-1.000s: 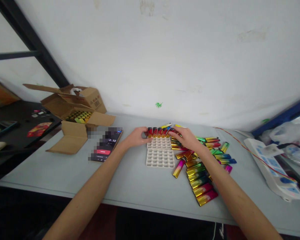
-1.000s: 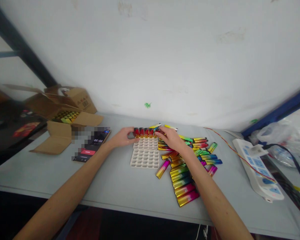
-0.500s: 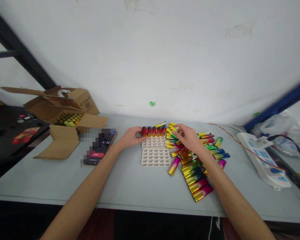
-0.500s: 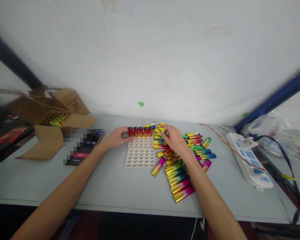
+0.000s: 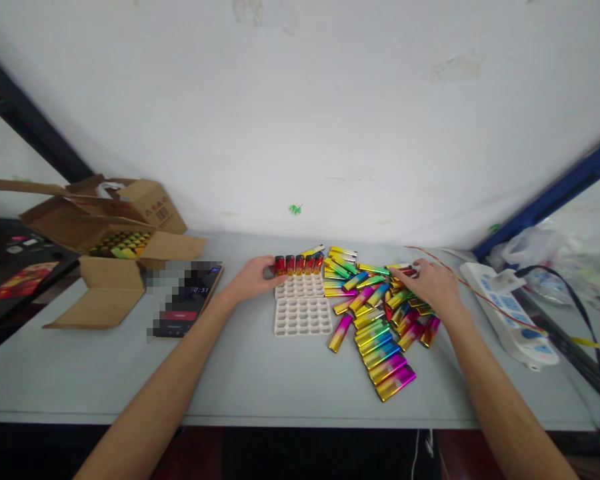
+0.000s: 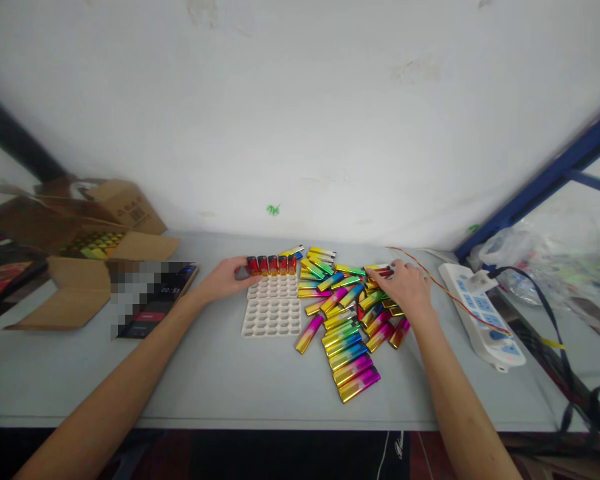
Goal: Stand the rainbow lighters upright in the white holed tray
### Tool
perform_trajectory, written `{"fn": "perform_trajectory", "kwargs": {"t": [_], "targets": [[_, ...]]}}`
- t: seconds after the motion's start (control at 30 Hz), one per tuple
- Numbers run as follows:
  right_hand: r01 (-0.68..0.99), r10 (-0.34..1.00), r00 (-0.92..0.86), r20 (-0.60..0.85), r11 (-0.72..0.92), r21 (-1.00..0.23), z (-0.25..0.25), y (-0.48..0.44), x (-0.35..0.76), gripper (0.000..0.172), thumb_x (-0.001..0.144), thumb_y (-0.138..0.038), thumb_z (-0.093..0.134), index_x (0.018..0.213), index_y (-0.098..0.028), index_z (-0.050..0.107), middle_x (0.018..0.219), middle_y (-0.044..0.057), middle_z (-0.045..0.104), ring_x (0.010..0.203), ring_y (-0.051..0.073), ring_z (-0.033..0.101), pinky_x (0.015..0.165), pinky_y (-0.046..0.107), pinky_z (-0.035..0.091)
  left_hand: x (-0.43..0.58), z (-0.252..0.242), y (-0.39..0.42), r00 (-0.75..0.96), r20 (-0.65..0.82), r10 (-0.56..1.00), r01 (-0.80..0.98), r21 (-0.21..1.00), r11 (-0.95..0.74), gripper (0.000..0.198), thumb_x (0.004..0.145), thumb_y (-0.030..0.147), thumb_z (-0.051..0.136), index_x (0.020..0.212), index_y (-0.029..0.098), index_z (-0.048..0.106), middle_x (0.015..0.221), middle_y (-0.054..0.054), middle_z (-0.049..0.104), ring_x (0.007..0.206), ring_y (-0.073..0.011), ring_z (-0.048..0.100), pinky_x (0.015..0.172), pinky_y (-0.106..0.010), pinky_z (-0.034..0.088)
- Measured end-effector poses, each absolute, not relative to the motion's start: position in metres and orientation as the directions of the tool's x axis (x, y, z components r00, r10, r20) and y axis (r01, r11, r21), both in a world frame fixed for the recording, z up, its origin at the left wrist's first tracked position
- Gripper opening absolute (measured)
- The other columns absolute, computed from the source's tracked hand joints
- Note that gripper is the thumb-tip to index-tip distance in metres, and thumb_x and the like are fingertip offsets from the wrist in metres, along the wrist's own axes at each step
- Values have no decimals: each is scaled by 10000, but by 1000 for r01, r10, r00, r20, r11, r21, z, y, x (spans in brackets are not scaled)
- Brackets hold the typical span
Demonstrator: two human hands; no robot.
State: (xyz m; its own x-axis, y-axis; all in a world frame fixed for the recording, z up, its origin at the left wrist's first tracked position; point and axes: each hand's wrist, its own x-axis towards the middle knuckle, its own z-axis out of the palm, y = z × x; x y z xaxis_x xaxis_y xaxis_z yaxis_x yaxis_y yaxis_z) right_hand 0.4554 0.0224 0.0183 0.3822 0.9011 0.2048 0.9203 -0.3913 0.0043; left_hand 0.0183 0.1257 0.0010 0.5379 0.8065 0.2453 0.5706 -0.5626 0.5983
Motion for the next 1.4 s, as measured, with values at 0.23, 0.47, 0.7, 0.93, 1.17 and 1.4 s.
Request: {"fn": "perform_trajectory", "kwargs": {"t": [0.23, 0.47, 0.7, 0.93, 1.17, 1.4], "targets": [[940, 927, 341, 155, -333, -76, 8, 32, 466, 648, 927, -744, 503, 1037, -170, 784, 1005, 185, 781, 1020, 378, 718, 823, 450, 508, 17, 0, 127, 539, 245, 806, 579, 587, -566, 367, 847, 511, 650, 905, 159, 734, 836, -48, 723, 739, -206, 592, 697, -312, 451], [930, 966, 248, 69, -217, -297, 10, 41, 487, 532, 846, -708, 657, 893, -190, 770, 875, 114, 794, 829, 289, 738, 746, 388, 527, 17, -1, 127, 538, 244, 807, 578, 589, -564, 351, 847, 505, 665, 897, 164, 729, 839, -44, 723, 751, -211, 604, 711, -315, 461], [860, 991, 47, -125, -104, -500, 26, 59, 509, 480, 724, -651, 778, 791, -179, 723, 790, 85, 769, 720, 232, 692, 645, 330, 512, 17, 1, 127, 542, 252, 802, 570, 592, -571, 341, 840, 504, 668, 839, 164, 701, 799, -39, 687, 727, -204, 585, 693, -302, 447], [809, 984, 50, 170, 60, -584, 53, 43, 487, 632, 808, -768, 664, 1018, -183, 778, 721, 47, 724, 647, 199, 639, 644, 322, 479, 17, 3, 124, 558, 247, 792, 547, 609, -575, 361, 832, 528, 674, 824, 168, 691, 810, -29, 673, 758, -201, 591, 702, -293, 452], [226, 966, 99, 239, 213, -951, 75, 36, 382, 389, 787, -574, 828, 952, -232, 744, 838, 15, 690, 736, 156, 594, 657, 281, 488, 16, 4, 125, 569, 240, 786, 526, 629, -573, 267, 809, 430, 643, 828, 170, 700, 822, -36, 681, 775, -213, 600, 730, -311, 461], [-181, 982, -142, 128, 101, -978, 69, 40, 296, 367, 903, -607, 707, 1017, -271, 612, 954, 33, 710, 859, 205, 698, 801, 378, 587, 16, 5, 123, 570, 246, 784, 523, 628, -577, 231, 806, 408, 630, 800, 181, 675, 798, -30, 669, 757, -207, 581, 723, -308, 461]]}}
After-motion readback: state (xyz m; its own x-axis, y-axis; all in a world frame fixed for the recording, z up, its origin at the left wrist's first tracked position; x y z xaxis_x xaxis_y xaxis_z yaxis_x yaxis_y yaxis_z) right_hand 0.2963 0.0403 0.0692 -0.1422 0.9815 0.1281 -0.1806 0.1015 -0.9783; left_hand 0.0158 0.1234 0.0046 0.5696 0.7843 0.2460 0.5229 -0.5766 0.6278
